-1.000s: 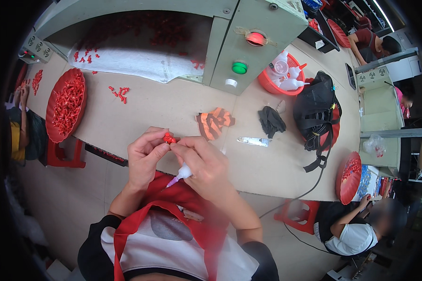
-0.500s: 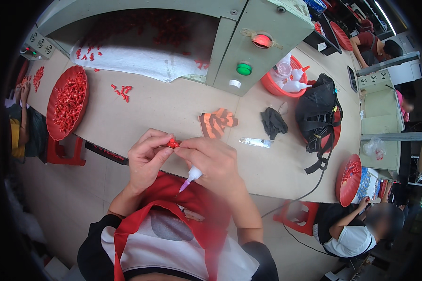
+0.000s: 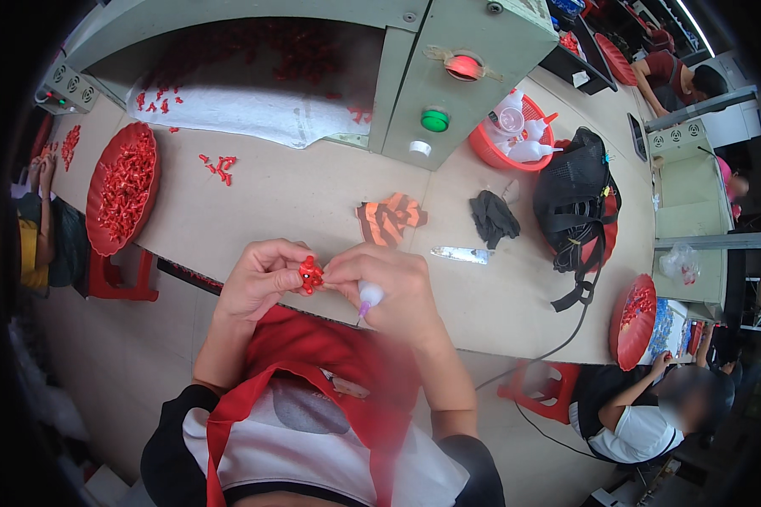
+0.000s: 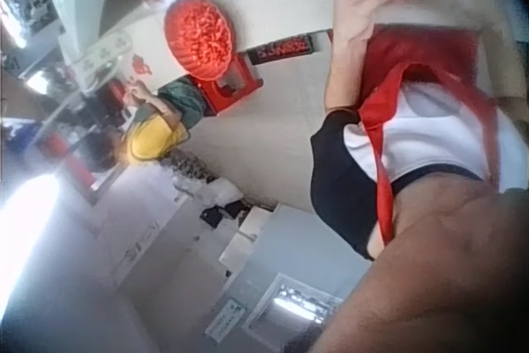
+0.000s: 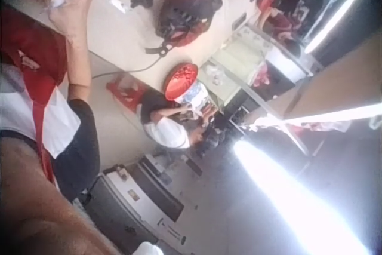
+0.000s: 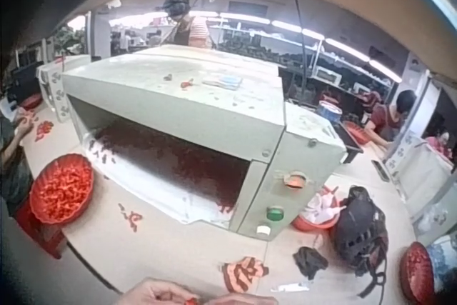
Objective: The person applies glue from a bottle to small red plastic components, then attaches them to a base object.
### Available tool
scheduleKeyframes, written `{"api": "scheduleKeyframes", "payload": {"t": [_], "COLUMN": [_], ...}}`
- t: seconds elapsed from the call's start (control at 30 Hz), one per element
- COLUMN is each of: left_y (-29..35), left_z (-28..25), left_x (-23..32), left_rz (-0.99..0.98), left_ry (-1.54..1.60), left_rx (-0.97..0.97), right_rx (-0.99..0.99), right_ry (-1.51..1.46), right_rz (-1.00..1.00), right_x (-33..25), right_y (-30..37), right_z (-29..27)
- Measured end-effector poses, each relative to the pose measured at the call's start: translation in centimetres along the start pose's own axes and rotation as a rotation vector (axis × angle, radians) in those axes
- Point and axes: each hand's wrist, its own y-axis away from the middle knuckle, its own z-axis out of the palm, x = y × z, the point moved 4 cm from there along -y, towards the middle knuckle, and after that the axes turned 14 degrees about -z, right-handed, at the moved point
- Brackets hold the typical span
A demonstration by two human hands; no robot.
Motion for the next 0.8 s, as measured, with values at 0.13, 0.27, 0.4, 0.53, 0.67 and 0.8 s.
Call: {"api": "scheduleKeyframes", "payload": {"t": [0.13,0.27,0.4,0.53,0.67,0.8], "left_y": [-0.8,-1.1,-1.3,-1.4,-1.7,-2.2], "left_z": [-0.4,-0.5,-0.9,-1.1,-1.3,-1.0], "left_x": [-0.5,-0.4,-0.7,-0.7,-0.9,-1.1], "left_rz": [-0.137,-0.160,-0.126,-0.125,-0.183,-0.250], "left_ry": [0.102,0.079,0.125,0.105,0.127,0.281], "left_rx": [-0.091,-0.128,-0.107,-0.121,-0.159,-0.234], "right_rx": [-0.036,-0.056,-0.046,-0.025,-0.017,-0.017], "right_ry": [-0.157,-0.227,-0.269,-0.270,-0.290,-0.340], "right_rz": [0.098,0.182,0.253,0.294,0.300,0.340], "right_x": [1.1,1.8,2.1,2.2,2.5,2.6], "right_y": [-0.3,-0.4,-0.6,-0.7,-0.7,-0.8], "right_z": [-0.2,-0.3,0.0,0.0,0.0,0.1]}}
